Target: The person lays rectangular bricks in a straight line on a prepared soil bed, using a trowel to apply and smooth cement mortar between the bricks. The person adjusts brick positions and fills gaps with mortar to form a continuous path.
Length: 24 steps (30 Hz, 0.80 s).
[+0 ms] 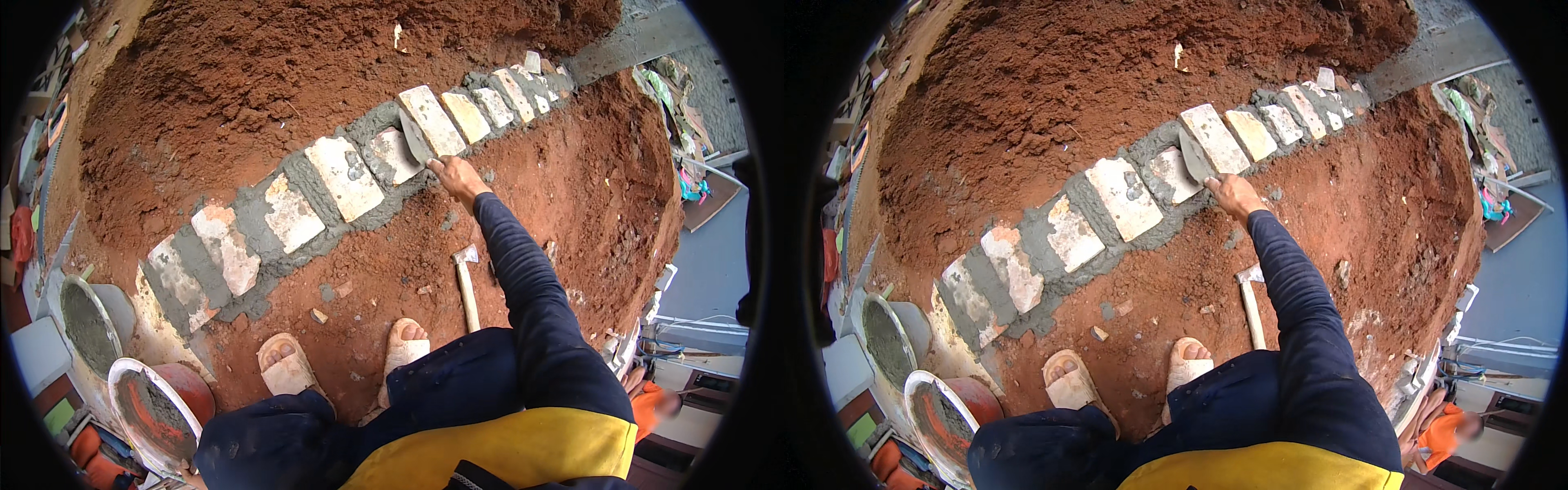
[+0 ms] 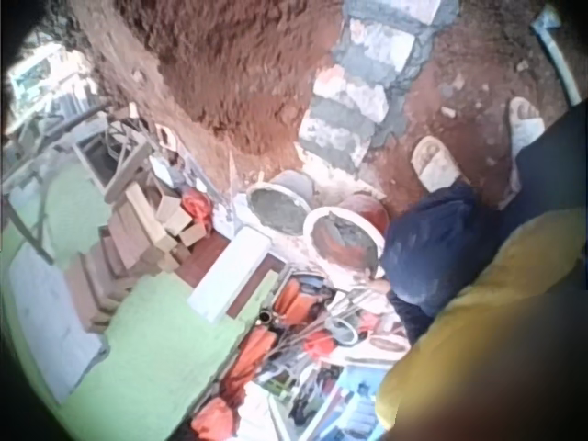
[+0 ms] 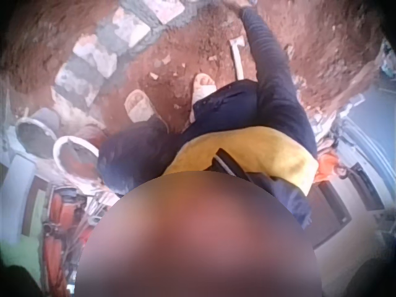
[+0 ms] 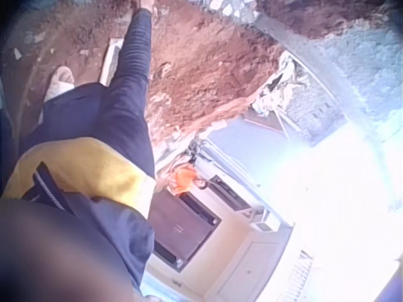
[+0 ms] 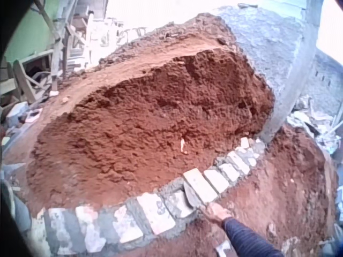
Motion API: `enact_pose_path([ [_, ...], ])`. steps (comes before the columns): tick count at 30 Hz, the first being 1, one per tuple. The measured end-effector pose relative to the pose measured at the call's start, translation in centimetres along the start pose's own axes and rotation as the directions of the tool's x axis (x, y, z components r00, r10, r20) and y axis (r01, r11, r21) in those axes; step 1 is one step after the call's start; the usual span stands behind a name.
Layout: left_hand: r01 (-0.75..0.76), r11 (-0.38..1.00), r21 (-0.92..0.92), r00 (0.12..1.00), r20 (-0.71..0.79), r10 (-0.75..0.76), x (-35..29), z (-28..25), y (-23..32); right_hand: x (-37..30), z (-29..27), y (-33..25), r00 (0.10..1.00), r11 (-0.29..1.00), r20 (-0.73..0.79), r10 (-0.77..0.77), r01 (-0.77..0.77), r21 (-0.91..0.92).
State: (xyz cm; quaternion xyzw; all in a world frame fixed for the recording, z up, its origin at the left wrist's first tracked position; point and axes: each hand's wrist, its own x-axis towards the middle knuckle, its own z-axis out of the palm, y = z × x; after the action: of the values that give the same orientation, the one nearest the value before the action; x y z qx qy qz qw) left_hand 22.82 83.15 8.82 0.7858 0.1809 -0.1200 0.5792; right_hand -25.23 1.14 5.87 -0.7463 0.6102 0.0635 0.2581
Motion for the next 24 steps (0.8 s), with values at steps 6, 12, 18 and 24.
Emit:
enact_pose_path([
  [6, 0.007, 1.000, 0.012, 1.000, -0.028, -0.007, 0.0, 0.1, -0.4, -1.4, -2.2, 0.1, 0.957, 0.834, 0.273, 0.100, -0.230, 0.501],
  [12, -0.021, 1.000, 0.018, 0.999, -0.032, 0.022, 1.3, -1.9, -1.7, -4.5, 2.9, -3.1, 0.983, 0.969, 0.114, -0.141, 0.114, 0.217],
  [18, -0.040, 0.999, 0.035, 0.998, -0.040, 0.042, 2.7, -3.2, -2.7, -6.8, 5.6, -3.9, 0.949, 0.929, 0.138, -0.285, 0.309, -0.206],
  [24, -0.056, 0.997, 0.059, 0.997, -0.053, 0.059, 3.3, -3.7, -3.2, -5.9, 5.7, -2.6, 0.919, 0.845, 0.020, -0.393, 0.369, -0.388],
])
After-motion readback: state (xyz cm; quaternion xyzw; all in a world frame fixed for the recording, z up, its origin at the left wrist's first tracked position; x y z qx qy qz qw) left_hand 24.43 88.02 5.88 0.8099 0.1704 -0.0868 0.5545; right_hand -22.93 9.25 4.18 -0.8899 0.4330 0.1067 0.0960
